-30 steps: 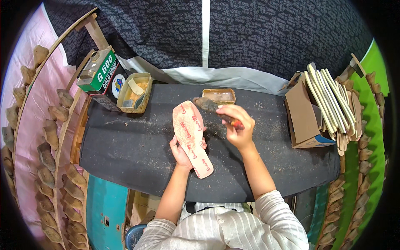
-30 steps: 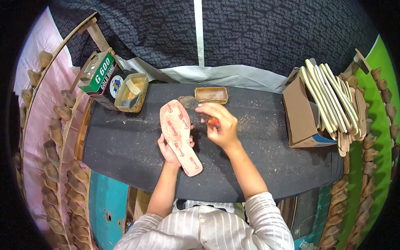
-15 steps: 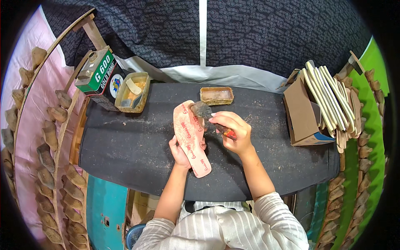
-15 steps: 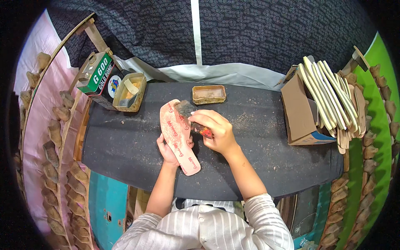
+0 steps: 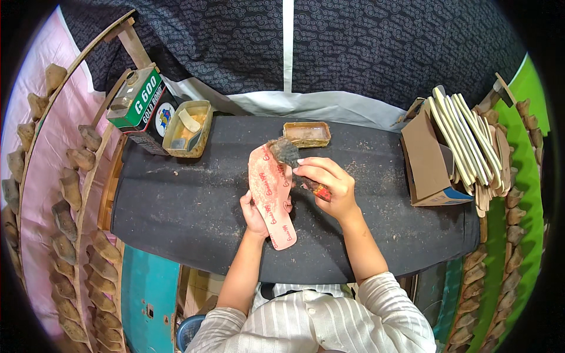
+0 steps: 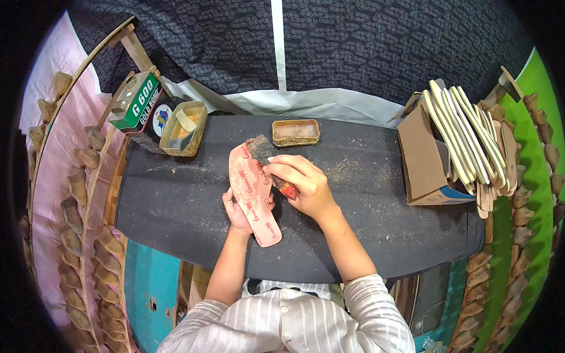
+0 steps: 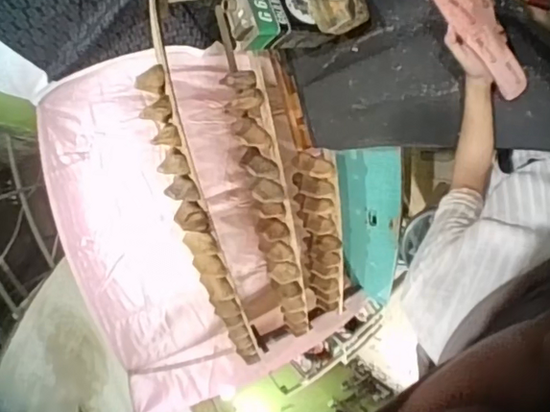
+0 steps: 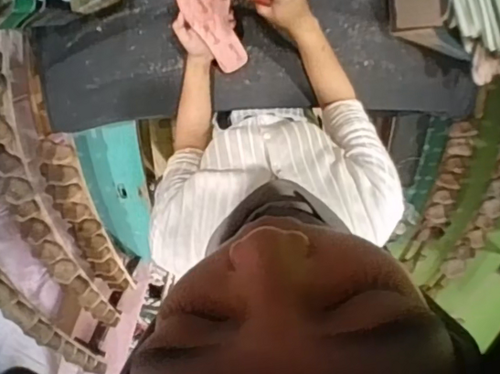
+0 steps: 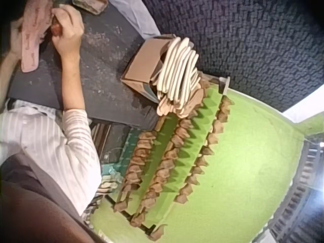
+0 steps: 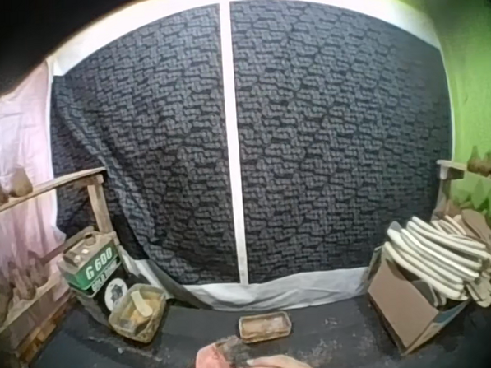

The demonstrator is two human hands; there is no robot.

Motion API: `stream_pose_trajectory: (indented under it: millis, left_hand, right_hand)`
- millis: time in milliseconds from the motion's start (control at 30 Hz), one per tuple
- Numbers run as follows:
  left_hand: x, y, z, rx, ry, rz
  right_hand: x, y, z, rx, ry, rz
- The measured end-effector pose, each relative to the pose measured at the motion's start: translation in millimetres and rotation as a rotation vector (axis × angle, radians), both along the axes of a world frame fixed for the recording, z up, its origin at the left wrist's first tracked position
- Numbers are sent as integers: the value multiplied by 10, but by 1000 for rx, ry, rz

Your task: Apply adhesive treatment to shoe soles using a brush.

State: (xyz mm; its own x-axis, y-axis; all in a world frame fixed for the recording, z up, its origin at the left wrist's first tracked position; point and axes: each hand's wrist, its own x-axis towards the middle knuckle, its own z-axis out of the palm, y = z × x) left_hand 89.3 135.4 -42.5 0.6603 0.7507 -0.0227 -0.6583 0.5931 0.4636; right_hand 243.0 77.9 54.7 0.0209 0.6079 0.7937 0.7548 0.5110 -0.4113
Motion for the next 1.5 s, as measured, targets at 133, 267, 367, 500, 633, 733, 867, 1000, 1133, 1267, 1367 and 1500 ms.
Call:
stream_pose_trajectory:
  millis: [133, 267, 367, 500, 633, 733, 867, 1000, 1133, 1267, 1367, 1500]
  left_hand:
    - [-14, 9, -25, -38, -18, -32]
    - [-28, 44, -103, 2, 14, 7]
    - [-14, 61, -57, -17, 1, 55]
    - [-24, 56, -39, -48, -40, 75]
    - [-35, 70, -88, 10, -102, 73]
    - [29, 56, 91, -58, -56, 185]
    - [8, 67, 93, -53, 28, 268]
    - [-9, 51, 23, -73, -63, 173]
    - [-62, 99, -77, 8, -200, 80]
    - [-8, 74, 80, -4, 14, 241]
    - [-66, 142, -88, 49, -274, 160]
    - [-79, 203, -228, 125, -617, -10]
  right_hand:
    - [11, -29, 7, -13, 34, -23]
    - [60, -78, 20, -100, 49, 65]
    - [21, -92, 48, -164, 95, 166]
    - [-6, -41, 1, -91, 71, 133]
    - [-67, -1, -58, -53, 59, 102]
    - [-110, -35, -69, -146, 67, 270]
    - [-144, -17, -63, -135, 60, 254]
    - [-157, 6, -107, -66, 87, 99]
    - [-157, 6, -104, -76, 73, 124]
    - [-137, -36, -91, -190, 130, 280]
    - [-212, -14, -71, -99, 116, 203]
    - [-285, 32, -115, -36, 77, 113]
